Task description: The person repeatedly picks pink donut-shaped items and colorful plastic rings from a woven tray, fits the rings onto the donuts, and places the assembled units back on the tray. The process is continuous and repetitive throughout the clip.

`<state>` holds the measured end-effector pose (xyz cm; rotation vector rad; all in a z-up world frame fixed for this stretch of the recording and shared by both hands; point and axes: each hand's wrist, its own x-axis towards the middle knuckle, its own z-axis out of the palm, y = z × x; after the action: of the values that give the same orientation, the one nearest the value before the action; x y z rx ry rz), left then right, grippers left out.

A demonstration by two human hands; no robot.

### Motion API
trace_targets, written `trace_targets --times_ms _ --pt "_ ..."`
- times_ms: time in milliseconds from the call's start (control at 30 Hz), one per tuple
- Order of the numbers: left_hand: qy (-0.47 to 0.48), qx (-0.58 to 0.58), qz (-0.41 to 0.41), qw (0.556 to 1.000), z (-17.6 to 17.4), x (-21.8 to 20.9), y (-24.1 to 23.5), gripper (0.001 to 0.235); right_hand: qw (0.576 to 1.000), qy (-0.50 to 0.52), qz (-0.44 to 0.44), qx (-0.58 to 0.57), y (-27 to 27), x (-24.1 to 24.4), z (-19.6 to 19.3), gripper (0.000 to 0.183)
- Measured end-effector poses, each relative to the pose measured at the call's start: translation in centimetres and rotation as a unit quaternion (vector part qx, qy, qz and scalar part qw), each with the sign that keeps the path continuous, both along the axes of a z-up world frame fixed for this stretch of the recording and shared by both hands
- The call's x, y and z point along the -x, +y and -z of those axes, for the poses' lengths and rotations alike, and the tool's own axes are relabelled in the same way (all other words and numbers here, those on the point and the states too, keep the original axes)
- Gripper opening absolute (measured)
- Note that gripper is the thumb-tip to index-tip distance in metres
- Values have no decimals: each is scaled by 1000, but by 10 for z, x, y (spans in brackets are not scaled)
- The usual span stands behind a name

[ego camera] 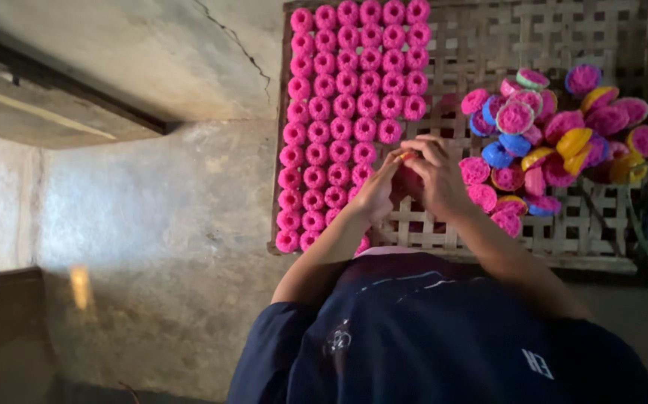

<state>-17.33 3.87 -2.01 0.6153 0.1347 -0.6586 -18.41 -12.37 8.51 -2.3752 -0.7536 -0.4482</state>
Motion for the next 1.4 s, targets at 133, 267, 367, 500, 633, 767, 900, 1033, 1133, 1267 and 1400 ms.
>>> trace_targets --times_ms 133,267,367,500,633,767,900,1033,1133,1267,1400 --pt "-49 3 -6 999 0 1 15 40 986 74 24 -144 3 -3 38 21" --pt "-30 9 -9 999 -3 -6 28 36 797 333 -4 -504 5 -10 72 11" --pt "17 -46 -13 999 -10 -9 33 37 730 441 -39 -521 9 -1 75 18" --pt "92 21 -21 995 -28 -14 35 38 948 234 59 -206 10 4 39 17" --pt "24 32 -6 999 -37 -11 30 32 975 130 112 -144 18 0 4 24" --pt "-84 -7 21 996 -30 -6 22 29 993 21 92 -75 25 -8 5 31" --pt "-85 -60 -18 994 -12 -1 17 31 944 228 139 -193 19 -13 43 23" --pt "-160 -48 -110 980 6 -6 10 31 692 456 77 -555 16 -22 82 13" --pt "-200 -109 -126 966 15 -11 8 36 647 466 22 -603 11 -20 92 17" --pt "-4 -36 -140 989 3 -23 18 39 797 368 20 -479 4 -17 66 29" --pt "50 -175 -15 983 -17 -25 30 54 954 185 -16 -235 -4 -23 18 22"
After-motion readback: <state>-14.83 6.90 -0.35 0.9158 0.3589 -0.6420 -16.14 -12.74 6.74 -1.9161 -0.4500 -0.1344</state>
